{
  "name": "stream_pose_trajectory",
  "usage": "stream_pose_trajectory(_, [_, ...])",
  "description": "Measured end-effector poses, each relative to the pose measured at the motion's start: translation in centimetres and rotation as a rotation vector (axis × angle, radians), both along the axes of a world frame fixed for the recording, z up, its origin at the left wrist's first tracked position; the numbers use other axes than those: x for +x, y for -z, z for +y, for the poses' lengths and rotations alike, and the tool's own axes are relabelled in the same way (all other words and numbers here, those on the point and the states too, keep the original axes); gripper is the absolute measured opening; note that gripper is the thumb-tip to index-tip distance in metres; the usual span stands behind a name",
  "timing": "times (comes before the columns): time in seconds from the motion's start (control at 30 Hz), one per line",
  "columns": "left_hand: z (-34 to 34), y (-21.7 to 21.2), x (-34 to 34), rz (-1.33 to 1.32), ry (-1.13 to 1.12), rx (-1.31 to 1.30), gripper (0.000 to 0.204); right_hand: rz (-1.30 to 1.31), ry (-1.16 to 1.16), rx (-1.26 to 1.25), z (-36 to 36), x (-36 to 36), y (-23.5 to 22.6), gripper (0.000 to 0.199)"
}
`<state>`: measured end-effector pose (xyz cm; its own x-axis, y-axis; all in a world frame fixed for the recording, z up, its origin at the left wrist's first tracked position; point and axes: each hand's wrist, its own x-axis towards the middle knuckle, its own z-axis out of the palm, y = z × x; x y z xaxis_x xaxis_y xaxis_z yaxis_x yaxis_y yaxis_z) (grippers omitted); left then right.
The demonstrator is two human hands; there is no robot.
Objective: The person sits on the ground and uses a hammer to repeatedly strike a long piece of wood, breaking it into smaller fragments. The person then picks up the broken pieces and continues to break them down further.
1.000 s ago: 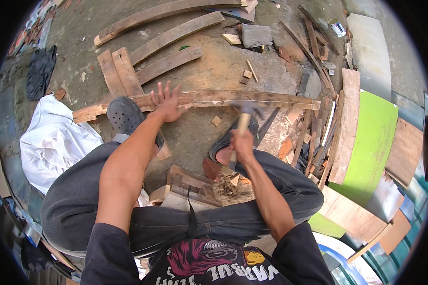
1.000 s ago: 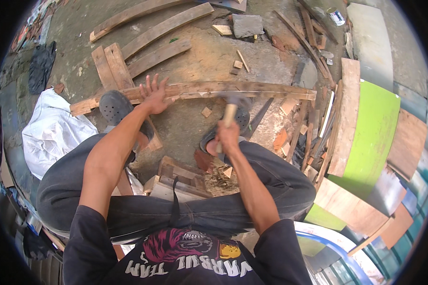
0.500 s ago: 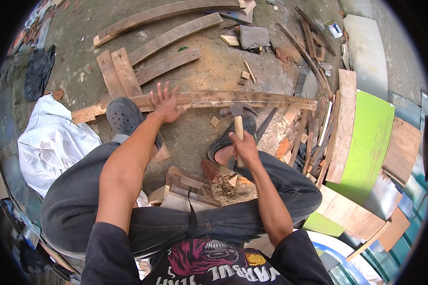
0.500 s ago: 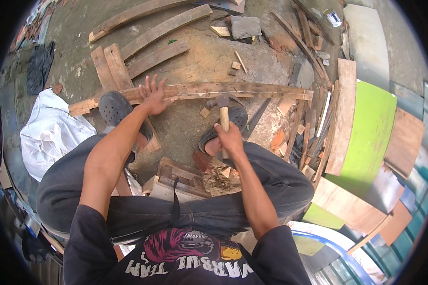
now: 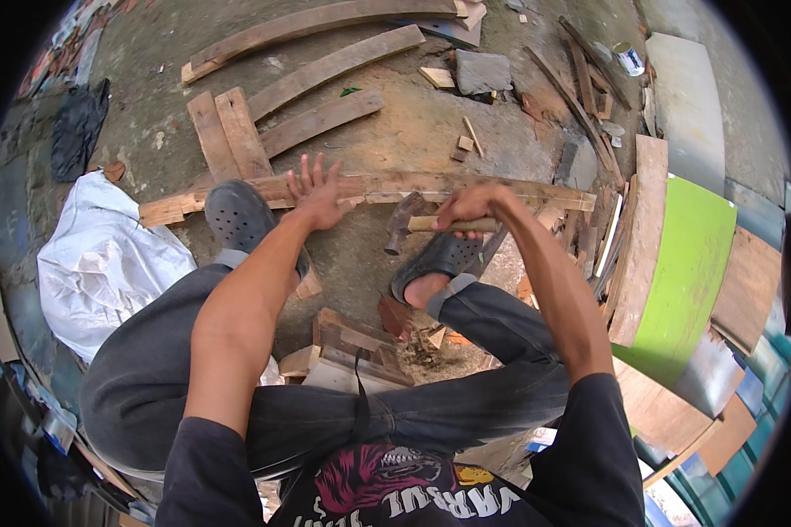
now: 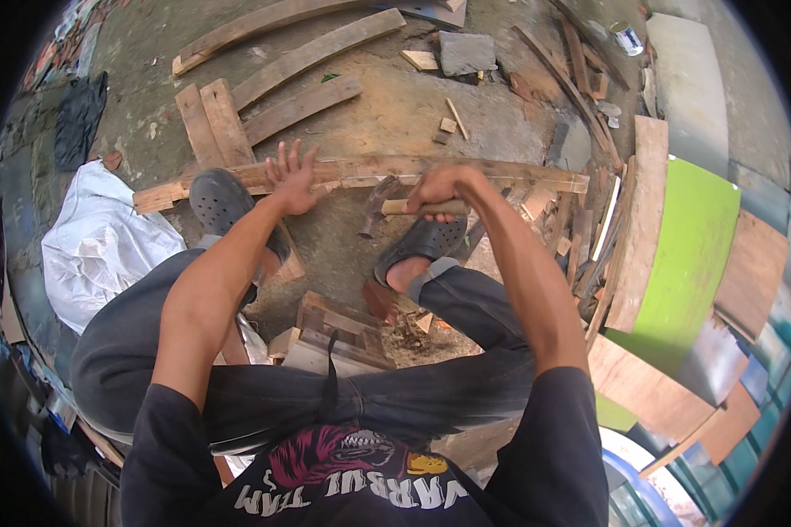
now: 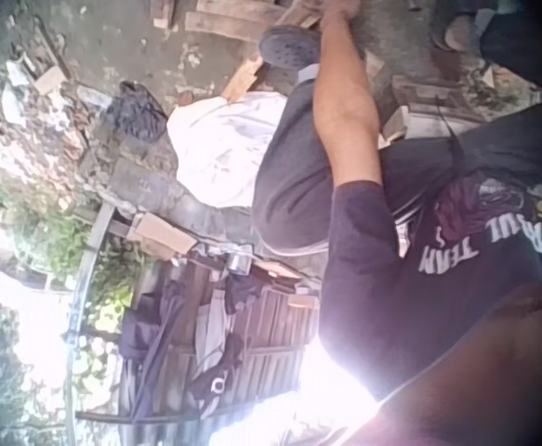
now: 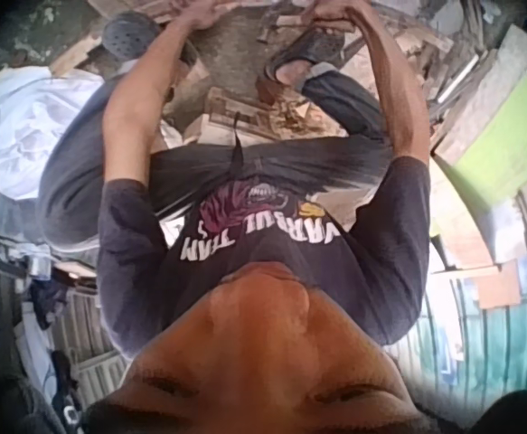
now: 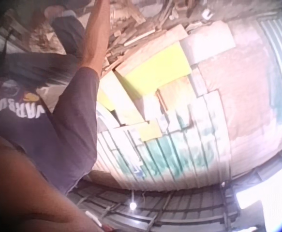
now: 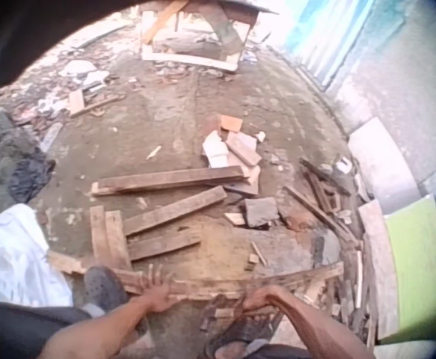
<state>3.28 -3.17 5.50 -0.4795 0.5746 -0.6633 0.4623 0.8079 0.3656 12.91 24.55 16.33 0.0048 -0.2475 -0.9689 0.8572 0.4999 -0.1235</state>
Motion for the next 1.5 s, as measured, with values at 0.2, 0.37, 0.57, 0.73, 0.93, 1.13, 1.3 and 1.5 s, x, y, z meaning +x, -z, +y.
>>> stream_pose_trajectory(0.2, [0.1, -1.0, -0.3, -0.069, -0.016, 0.011, 0.092, -0.145, -0.061, -0.158, 2.3, -3.2, 1.4, 0.036])
stream_pose_trajectory(0.37, [0.0, -1.0, -0.1, -0.061, -0.027, 0.01, 0.09, -0.129, -0.042, -0.139, 4.1, -4.3, 1.9, 0.038])
stream_pose_trajectory(0.57, [0.2, -1.3, -0.4, -0.08, -0.032, -0.002, 0.089, 0.039, -0.165, -0.01, 3.2, -3.5, -0.6, 0.03])
stream_pose_trajectory(0.73, [-0.2, -0.2, 0.0, -0.037, -0.015, 0.024, 0.089, 0.178, -0.09, 0.181, -0.7, -0.9, -1.9, 0.032])
stream_pose_trajectory(0.93, [0.3, -0.5, 0.0, -0.06, -0.005, 0.017, 0.089, 0.557, -0.348, 0.613, -5.7, 7.2, -0.7, 0.035])
stream_pose_trajectory(1.13, [-0.1, -0.5, -0.1, -0.057, -0.02, 0.016, 0.09, 0.554, -0.323, 0.659, -3.6, 9.1, -4.7, 0.034])
stream_pose_trajectory(1.3, [0.3, -1.4, -0.3, -0.087, -0.013, -0.01, 0.09, 0.558, -0.563, 0.656, -3.3, 7.5, -6.2, 0.047])
stream_pose_trajectory(1.5, [0.0, -0.7, -0.2, -0.061, -0.022, 0.012, 0.092, 0.445, -0.33, 0.366, -1.9, 5.1, -6.1, 0.046])
